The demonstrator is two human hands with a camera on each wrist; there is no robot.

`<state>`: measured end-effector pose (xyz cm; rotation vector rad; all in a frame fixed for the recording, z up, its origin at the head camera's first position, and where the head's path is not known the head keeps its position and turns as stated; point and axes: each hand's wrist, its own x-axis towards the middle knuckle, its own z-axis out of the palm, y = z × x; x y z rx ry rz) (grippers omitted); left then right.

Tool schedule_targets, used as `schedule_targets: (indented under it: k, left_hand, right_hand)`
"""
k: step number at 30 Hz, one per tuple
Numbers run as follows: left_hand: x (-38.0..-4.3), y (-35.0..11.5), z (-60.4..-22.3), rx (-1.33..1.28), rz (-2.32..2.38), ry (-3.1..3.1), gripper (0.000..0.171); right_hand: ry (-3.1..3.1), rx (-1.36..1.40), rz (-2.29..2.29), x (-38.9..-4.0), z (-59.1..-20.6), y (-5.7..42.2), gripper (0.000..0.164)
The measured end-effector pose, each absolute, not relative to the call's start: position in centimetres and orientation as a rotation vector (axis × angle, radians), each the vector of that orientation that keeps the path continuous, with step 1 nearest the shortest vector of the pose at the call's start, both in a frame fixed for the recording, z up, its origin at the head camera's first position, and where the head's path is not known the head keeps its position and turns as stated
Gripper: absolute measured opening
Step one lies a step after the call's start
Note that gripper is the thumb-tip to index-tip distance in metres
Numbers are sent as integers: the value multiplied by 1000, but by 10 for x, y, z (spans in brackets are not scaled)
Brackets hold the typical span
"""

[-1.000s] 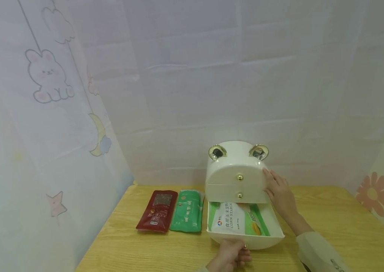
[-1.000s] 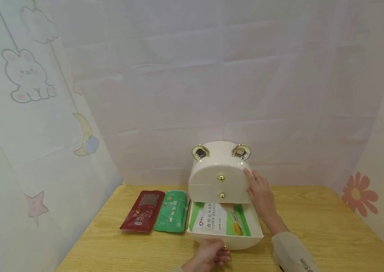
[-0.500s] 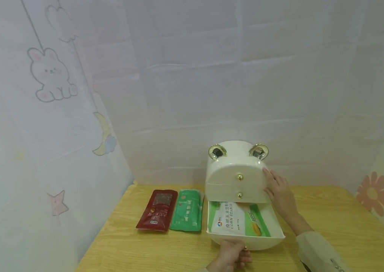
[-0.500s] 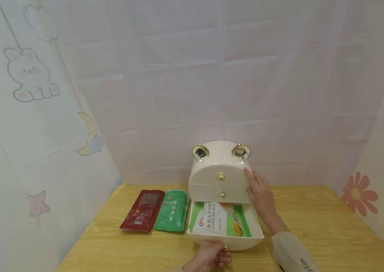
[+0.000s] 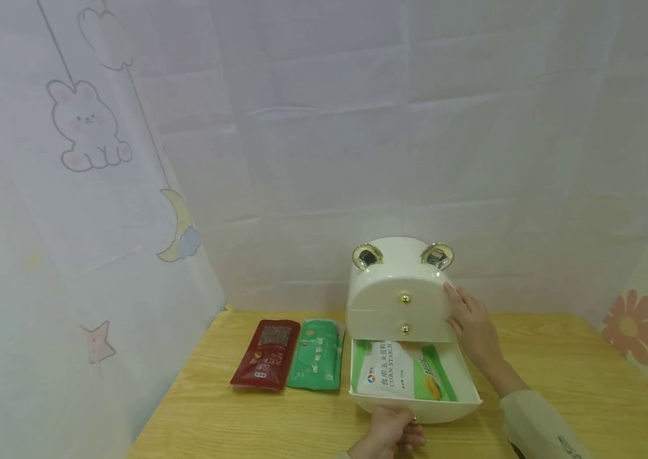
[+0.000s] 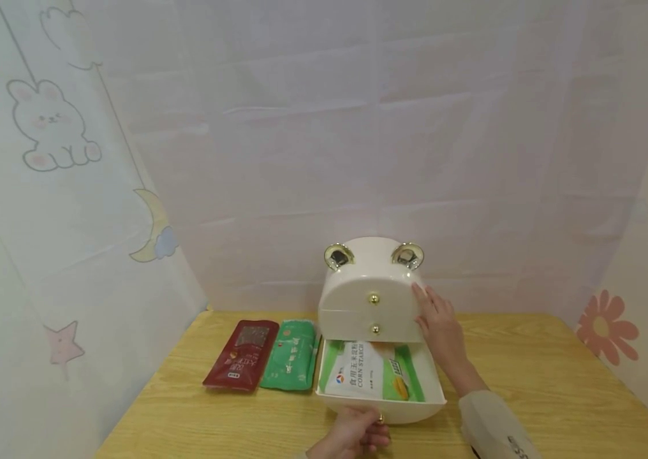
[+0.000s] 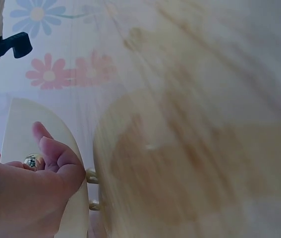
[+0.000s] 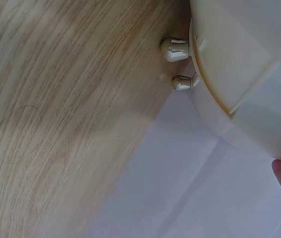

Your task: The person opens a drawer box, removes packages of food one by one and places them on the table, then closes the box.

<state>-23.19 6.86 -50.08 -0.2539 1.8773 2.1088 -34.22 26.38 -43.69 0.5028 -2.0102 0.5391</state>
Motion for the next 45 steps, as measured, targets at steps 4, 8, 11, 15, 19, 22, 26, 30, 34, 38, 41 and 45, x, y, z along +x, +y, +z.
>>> schedule_targets:
  k: [4, 8, 11, 15, 19, 22, 26, 30, 34, 38, 41, 45]
  left_hand:
    - [-233, 67, -502, -242, 2113, 1862, 11]
    - [-232, 64, -503, -212, 2122, 1851, 12]
    - [-233, 63, -501, -222, 2087, 1856, 13]
    - [-234, 58, -500, -198, 2041, 1866, 13]
    - [-231, 52, -499, -144, 2011, 1871, 12]
    - [-230, 47, -498, -103, 1948, 1890, 12]
    - [-232, 35, -495, 19, 1832, 1882, 18]
    - [-234, 28, -493, 132, 1749, 1897, 21]
    - [-233, 28, -492, 263, 1718, 1966, 23]
    - [-233, 29, -485, 409, 1687, 2041, 23]
    - [-234, 31, -478, 481, 1631, 2134, 21]
    - [-236, 32, -469, 597, 1529, 2288, 20]
  right_hand:
    - [-2013, 501, 546, -342, -437, 264, 73]
    - [-2014, 502, 551, -342, -437, 264, 74]
    - [-2016, 505, 552, -343, -437, 264, 73]
    - [-2015, 507, 554, -343, -437, 263, 73]
    - [-2008, 510, 551, -343, -437, 263, 72]
    - [-2007, 507, 545, -343, -437, 263, 72]
    - [-2016, 502, 540, -344, -438, 263, 73]
    - [-2012, 503, 541, -343, -438, 263, 73]
    - [-1995, 510, 541, -343, -438, 263, 72]
    - [-1987, 509, 539, -342, -438, 262, 71]
    - [-1989, 505, 538, -342, -438, 262, 71]
    - [-1989, 505, 541, -343, -438, 262, 71]
